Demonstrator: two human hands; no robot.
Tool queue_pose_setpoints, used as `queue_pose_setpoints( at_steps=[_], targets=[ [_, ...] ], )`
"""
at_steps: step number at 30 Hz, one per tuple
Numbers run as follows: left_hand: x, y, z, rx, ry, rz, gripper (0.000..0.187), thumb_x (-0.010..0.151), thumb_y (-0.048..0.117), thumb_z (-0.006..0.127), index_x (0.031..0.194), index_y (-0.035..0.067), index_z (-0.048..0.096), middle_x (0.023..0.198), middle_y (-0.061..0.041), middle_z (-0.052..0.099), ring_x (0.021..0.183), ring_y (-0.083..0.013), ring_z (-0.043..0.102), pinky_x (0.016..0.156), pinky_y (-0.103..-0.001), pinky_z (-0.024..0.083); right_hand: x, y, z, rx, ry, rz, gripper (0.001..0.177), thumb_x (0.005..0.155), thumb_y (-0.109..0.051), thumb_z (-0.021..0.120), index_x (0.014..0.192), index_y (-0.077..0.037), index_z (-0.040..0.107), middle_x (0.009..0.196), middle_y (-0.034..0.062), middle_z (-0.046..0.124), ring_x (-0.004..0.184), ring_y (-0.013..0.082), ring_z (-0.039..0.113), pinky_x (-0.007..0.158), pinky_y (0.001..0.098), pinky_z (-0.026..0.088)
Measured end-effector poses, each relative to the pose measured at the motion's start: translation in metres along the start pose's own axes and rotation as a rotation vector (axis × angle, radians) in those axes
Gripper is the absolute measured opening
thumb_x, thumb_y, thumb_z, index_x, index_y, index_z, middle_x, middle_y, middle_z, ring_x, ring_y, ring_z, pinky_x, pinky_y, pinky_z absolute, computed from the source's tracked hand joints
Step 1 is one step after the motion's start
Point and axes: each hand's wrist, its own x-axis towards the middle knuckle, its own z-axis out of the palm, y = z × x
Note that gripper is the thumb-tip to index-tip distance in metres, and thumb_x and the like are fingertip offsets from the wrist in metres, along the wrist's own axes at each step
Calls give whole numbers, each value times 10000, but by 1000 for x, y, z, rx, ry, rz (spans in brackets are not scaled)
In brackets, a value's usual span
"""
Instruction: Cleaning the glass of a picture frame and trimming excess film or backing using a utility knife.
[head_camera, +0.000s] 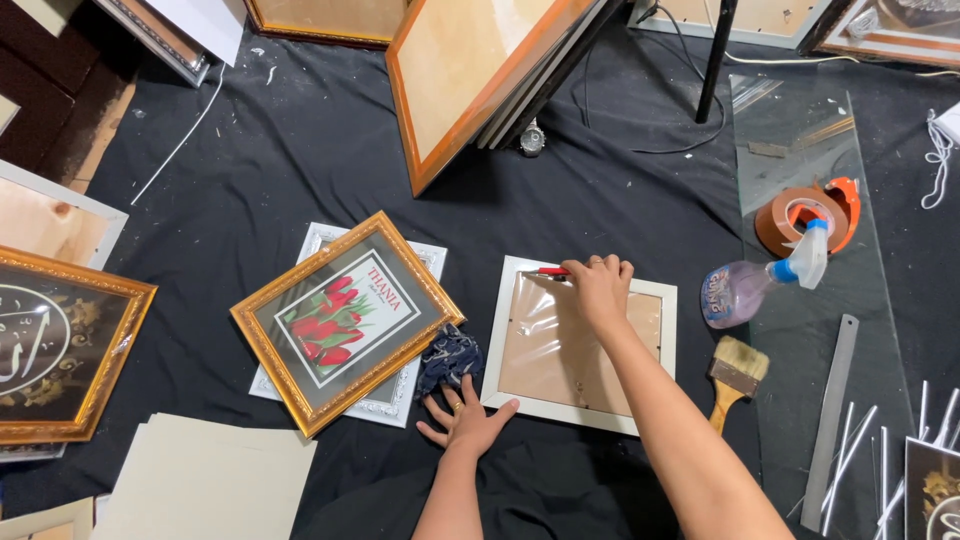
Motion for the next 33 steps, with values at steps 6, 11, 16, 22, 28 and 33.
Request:
queue_pose_setpoints(
  at_steps=[6, 11, 16, 22, 28, 33],
  targets=[
    [3, 0, 1, 9, 2, -1, 1156, 784, 853, 526, 1635, 267, 8, 1715, -163, -114, 1515, -487, -250, 1103, -723, -147, 0, 1, 3, -10, -6, -36, 251, 921, -240, 638, 1114, -283, 792, 957, 41, 692, 928, 240, 500, 983, 410, 302],
    [6, -1, 3, 24, 1, 2, 1147, 786, 866, 505, 1634, 278, 2, 1717, -155, -128, 1511, -484, -262, 1096, -728, -146, -4, 36, -17, -77, -46, -34, 261, 922, -237, 619, 1123, -279, 781, 957, 50, 690, 955, 254, 503, 992, 425, 302],
    [7, -2, 3, 29, 3, -6, 1159, 771, 884, 498, 1635, 288, 8, 1719, -148, -108, 1520, -475, -255, 1105, -720, -143, -17, 83, -31, -192, -27, -44, 254, 910, -287, 601, 1098, -317, 770, 962, 19, 697, 942, 239, 508, 959, 415, 312],
    [10, -4, 7, 30, 25, -14, 1179, 758, 894, 508, 1633, 282, 10, 1719, -141, -116, 1520, -477, -248, 1106, -713, -142, -31, 126, -43, -238, 58, -48, 226, 916, -315, 604, 1049, -305, 786, 903, 23, 697, 897, 247, 505, 936, 413, 322],
    [18, -7, 13, 22, 61, -27, 1182, 743, 885, 542, 1628, 295, 27, 1720, -135, -107, 1518, -478, -253, 1105, -711, -139, -42, 161, -58, -289, 64, -27, 229, 928, -293, 595, 1043, -298, 794, 913, 25, 691, 925, 241, 507, 961, 401, 317],
    [23, -8, 16, 36, 71, -59, 1180, 734, 899, 544, 1621, 304, 44, 1719, -132, -69, 1529, -474, -212, 1114, -710, -114, -45, 177, -76, -409, 5, -39, 222, 917, -260, 606, 1046, -263, 786, 1051, 60, 727, 965, 252, 522, 1002, 412, 330]
  ],
)
